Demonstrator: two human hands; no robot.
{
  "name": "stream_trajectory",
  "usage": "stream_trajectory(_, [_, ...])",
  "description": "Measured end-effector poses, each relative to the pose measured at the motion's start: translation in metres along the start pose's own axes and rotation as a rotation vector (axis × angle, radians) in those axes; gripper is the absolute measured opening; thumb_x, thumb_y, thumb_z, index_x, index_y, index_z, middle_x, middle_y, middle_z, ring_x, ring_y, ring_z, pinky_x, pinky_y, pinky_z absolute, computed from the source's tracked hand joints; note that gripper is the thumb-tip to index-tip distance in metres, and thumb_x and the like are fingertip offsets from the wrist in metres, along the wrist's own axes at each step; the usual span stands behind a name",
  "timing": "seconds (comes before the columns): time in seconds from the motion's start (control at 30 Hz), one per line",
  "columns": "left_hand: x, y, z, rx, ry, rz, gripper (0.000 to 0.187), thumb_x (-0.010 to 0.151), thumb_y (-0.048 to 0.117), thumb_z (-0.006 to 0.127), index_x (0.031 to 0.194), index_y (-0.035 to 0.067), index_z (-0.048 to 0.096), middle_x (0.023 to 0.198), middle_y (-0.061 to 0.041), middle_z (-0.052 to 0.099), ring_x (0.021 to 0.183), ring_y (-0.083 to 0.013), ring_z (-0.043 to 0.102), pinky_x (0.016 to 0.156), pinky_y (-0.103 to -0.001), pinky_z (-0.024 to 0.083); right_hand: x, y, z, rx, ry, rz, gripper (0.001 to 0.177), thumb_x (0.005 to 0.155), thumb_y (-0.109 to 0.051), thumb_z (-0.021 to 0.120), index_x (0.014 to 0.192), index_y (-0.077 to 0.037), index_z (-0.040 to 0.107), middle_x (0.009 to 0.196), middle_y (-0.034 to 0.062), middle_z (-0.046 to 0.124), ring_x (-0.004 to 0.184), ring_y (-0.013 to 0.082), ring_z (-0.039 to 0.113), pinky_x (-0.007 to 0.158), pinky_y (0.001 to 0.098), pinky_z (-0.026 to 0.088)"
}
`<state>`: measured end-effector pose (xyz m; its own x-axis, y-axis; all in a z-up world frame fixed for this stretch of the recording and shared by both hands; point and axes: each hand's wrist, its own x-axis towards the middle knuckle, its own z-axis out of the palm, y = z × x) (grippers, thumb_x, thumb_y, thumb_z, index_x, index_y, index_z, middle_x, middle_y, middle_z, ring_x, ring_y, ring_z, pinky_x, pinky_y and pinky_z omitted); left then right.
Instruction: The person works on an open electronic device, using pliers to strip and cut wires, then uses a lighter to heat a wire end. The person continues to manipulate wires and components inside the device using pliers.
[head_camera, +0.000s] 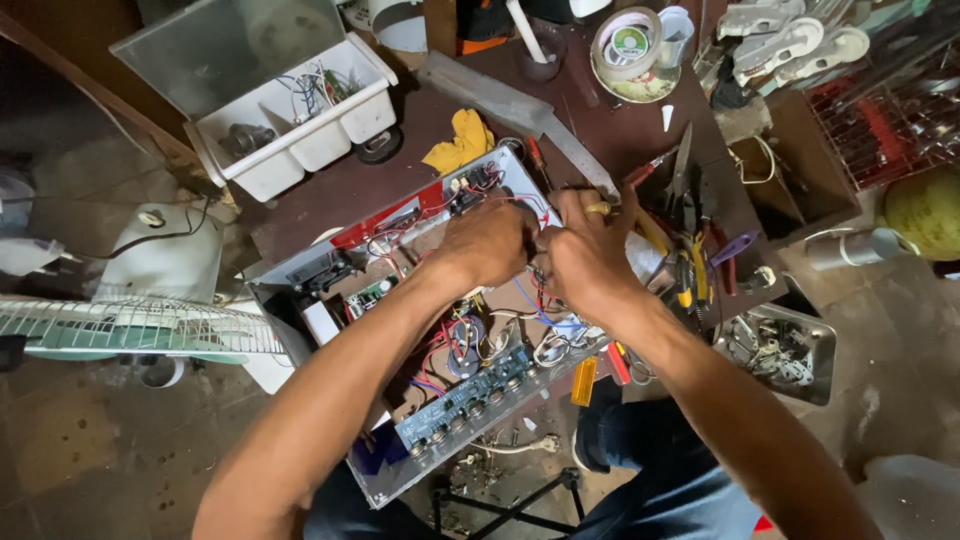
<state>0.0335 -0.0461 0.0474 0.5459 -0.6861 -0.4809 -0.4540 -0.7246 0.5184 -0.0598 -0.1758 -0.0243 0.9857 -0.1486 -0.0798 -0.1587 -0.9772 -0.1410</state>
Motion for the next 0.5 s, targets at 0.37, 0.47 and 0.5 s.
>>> stream_trajectory(0.37, [0.008,-0.008,0.006,0.009,-0.018,0.012,0.039,0.085,0.021,0.063,0.12,0.005,0.071,0.139,-0.022,0.054,0.125,-0.0446,0.057,0.104,-0.059,0.044,0.002,0.024,0.041,-0.025,0.169,-0.135,0.021,0.082,-0.019,0.062,0.091,-0.003,0.072,0.121,0.017,0.049,0.125,0.0363,0.04,0.101,0.0817,0.007])
stream_trajectory(0.47, [0.002,-0.004,0.001,0.019,-0.022,0.015,0.037,0.085,0.02,0.063,0.118,0.006,0.072,0.136,-0.022,0.056,0.124,-0.0438,0.059,0.103,-0.058,0.045,-0.001,0.015,0.022,0.081,0.13,-0.032,0.023,0.082,-0.021,0.06,0.097,-0.006,0.07,0.125,0.0157,0.047,0.123,0.0351,0.043,0.1,0.0771,0.012])
stream_trajectory(0.5, [-0.002,0.0,-0.003,0.026,-0.023,0.008,0.036,0.086,0.02,0.063,0.118,0.004,0.072,0.132,-0.022,0.06,0.123,-0.0433,0.06,0.103,-0.057,0.046,-0.002,0.007,0.009,0.187,0.104,0.051,0.025,0.081,-0.021,0.059,0.101,-0.009,0.067,0.127,0.0147,0.045,0.12,0.0345,0.045,0.098,0.0719,0.018])
